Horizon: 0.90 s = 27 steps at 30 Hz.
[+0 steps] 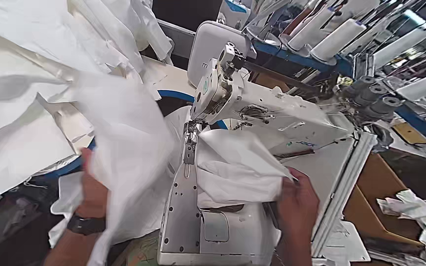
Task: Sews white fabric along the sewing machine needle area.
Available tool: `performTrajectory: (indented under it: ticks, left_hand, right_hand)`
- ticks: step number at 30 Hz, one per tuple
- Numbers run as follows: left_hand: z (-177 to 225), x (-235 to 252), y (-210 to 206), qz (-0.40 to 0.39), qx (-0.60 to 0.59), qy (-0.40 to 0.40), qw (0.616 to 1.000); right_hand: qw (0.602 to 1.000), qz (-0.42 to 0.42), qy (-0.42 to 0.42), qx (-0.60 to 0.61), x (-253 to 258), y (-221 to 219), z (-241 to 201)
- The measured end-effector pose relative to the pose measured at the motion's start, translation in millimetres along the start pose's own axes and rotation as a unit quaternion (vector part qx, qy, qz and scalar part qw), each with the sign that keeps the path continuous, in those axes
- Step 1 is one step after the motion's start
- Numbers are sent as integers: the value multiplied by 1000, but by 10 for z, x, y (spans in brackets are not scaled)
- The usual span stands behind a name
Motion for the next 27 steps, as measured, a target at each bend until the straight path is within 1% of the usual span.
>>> performTrajectory:
  ticks: [1,2,3,4,5,6,7,8,9,10,11,12,14,15,16,17,18,19,20,21,22,23,24,25,26,27]
  left_hand:
    - [-284,-22,-51,10,37,35,999]
    - [-449,22,-80,17,108,48,993]
    - [-472,121,-136,12,237,46,970]
    - [-404,267,-205,6,387,30,922]
    - [-299,423,-288,-2,525,-4,851]
    - [-192,560,-422,-19,627,-38,778]
    - [-121,639,-614,-39,701,-57,710]
    - [-131,621,-848,-73,754,-77,648]
    - [-234,513,-1059,-115,785,-93,602]
    - [-375,364,-1201,-155,792,-118,579]
    - [-510,228,-1203,-177,781,-127,585]
    - [-600,129,-1044,-180,759,-115,615]
    - [-633,8,-430,-147,712,-36,686]
    - [-606,-75,-162,-149,692,11,706]
    - [-589,-219,-44,-190,676,39,711]
    - [-561,-438,-128,-264,655,29,707]
    - [-526,-700,-341,-345,621,12,704]
    - [-439,-861,-607,-402,583,4,707]
    - [-343,-883,-827,-427,564,-21,706]
    - [-271,-808,-956,-422,564,-59,708]
    - [-225,-676,-1001,-401,574,-105,706]
    - [-200,-546,-1005,-380,582,-135,706]
    - [-187,-472,-1004,-366,582,-152,710]
    - [-176,-464,-1020,-368,575,-161,713]
    - [-179,-512,-1043,-385,571,-157,708]
    - [-230,-609,-1047,-412,567,-140,699]
  right_hand:
    - [997,52,-64,-2,100,207,304]
    - [990,94,-109,-13,142,337,508]
    - [983,122,-130,-35,136,399,610]
    - [983,125,-124,-56,121,390,582]
    - [988,106,-88,-70,103,309,404]
    - [994,74,-18,-81,71,125,96]
    - [993,40,78,-85,-20,-151,-303]
    - [976,12,196,-90,-177,-467,-729]
    - [946,-4,312,-88,-357,-783,-1093]
    - [912,-9,401,-81,-468,-1066,-1350]
    - [891,-19,446,-85,-461,-1303,-1487]
    - [888,-37,450,-93,-344,-1478,-1504]
    - [911,-103,391,-79,-3,-1628,-1371]
    - [921,-130,362,-61,96,-1651,-1324]
    - [925,-146,347,-51,121,-1695,-1299]
    - [928,-158,332,-59,91,-1761,-1272]
    - [931,-178,309,-81,34,-1824,-1208]
    - [931,-213,277,-108,-5,-1898,-1159]
    - [926,-250,262,-107,-29,-1936,-1162]
    - [917,-280,277,-61,-82,-1899,-1208]
    - [894,-316,316,24,-200,-1811,-1276]
    - [849,-380,351,110,-373,-1713,-1343]
    - [791,-448,385,161,-582,-1634,-1388]
    - [748,-488,415,173,-761,-1603,-1414]
    - [745,-472,446,152,-854,-1607,-1424]
    - [771,-415,469,112,-846,-1628,-1402]
Point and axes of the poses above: each hand's wrist, its own x-axis towards the middle knuckle, its own y-axis out of the back of the hand, z = x × y, the point moved 10 cm from there along x, towards the middle knuckle, and after that the axes turned 2 degrees about -x, right-handed, at the moved point
